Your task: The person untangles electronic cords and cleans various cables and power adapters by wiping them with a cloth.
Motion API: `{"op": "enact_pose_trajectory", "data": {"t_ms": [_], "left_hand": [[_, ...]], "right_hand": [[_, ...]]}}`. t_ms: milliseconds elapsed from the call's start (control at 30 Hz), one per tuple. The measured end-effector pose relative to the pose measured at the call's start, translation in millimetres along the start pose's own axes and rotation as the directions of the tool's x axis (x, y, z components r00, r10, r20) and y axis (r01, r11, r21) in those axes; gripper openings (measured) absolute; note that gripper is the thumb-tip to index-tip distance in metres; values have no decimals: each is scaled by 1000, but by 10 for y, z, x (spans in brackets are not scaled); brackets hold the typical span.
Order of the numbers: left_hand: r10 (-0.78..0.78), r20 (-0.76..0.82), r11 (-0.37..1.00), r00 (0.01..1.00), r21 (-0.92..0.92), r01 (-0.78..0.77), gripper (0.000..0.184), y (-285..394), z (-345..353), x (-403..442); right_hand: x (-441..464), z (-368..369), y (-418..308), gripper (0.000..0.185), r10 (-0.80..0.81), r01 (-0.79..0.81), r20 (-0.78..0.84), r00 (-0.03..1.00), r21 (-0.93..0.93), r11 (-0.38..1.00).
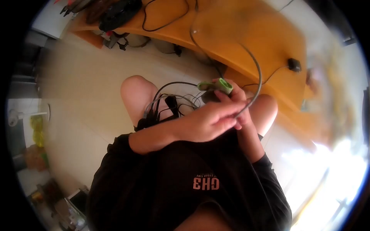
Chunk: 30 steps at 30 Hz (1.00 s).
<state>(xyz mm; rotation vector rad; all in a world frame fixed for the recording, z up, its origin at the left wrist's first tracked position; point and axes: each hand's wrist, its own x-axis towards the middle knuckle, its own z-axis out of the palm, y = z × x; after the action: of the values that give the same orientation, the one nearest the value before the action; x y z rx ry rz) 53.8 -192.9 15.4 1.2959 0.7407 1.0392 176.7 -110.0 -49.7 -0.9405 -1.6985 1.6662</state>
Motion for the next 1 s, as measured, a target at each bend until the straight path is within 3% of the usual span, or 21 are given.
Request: {"op": "enact_pose_trajectory", "data": {"t_ms": [33, 100, 200, 300, 333, 433, 467, 567, 667, 767, 833, 900, 967, 1000], "left_hand": [[50, 24, 984, 998, 172, -53, 41, -80, 59, 17], [138, 2, 884, 990, 451, -123, 42, -163, 160, 17], [345, -45, 601, 937, 778, -184, 33, -214, 204, 42], [422, -30, 397, 906, 905, -155, 21, -210, 59, 55], [510, -40, 392, 859, 900, -191, 9, -304, -2, 47], [642, -244, 488, 727, 861, -142, 17, -366, -186, -77], [655, -241, 457, 716, 881, -122, 21, -373, -260, -105], [647, -213, 437, 732, 891, -127, 17, -406, -275, -192], [634, -124, 442, 763, 868, -226, 13, -360, -116, -102], [689, -264, 530, 675, 818, -222, 14, -296, -147, -103], [742, -293, 491, 603, 850, -192, 12, -315, -332, -230], [601, -599, 750, 528, 651, -116, 9, -507, -502, -318], [512, -543, 697, 665, 715, 47, 15, -499, -773, -258], [363, -562, 798, 744, 600, 64, 16, -407, -759, -234]], "right_hand": [[22, 26, -5, 28, -76, 74, 41, 996, 53, 996], [25, 54, -172, 28, -56, 50, 110, 992, 58, 997], [157, 61, -91, 27, 35, -58, 123, 992, 189, 980], [189, 19, -62, 26, -1, -47, 124, 992, 382, 923], [217, -11, -67, 26, -110, 64, 105, 988, 375, 925], [202, -82, -175, 26, -162, 123, 29, 986, 519, 846], [225, -118, -176, 26, -204, 135, 67, 977, 545, 827], [235, -84, -205, 26, -172, 107, 80, 982, 515, 850], [333, -21, -240, 30, -179, 4, 238, 955, 591, 807], [361, -9, -261, 35, -193, -57, 278, 941, 691, 720], [372, 7, -273, 40, -205, -93, 300, 932, 743, 663], [428, 6, -230, 41, -211, -95, 282, 936, 778, 621], [460, 23, -230, 40, -209, -130, 303, 930, 802, 583], [440, 10, -248, 40, -215, -142, 311, 926, 813, 564]]}}
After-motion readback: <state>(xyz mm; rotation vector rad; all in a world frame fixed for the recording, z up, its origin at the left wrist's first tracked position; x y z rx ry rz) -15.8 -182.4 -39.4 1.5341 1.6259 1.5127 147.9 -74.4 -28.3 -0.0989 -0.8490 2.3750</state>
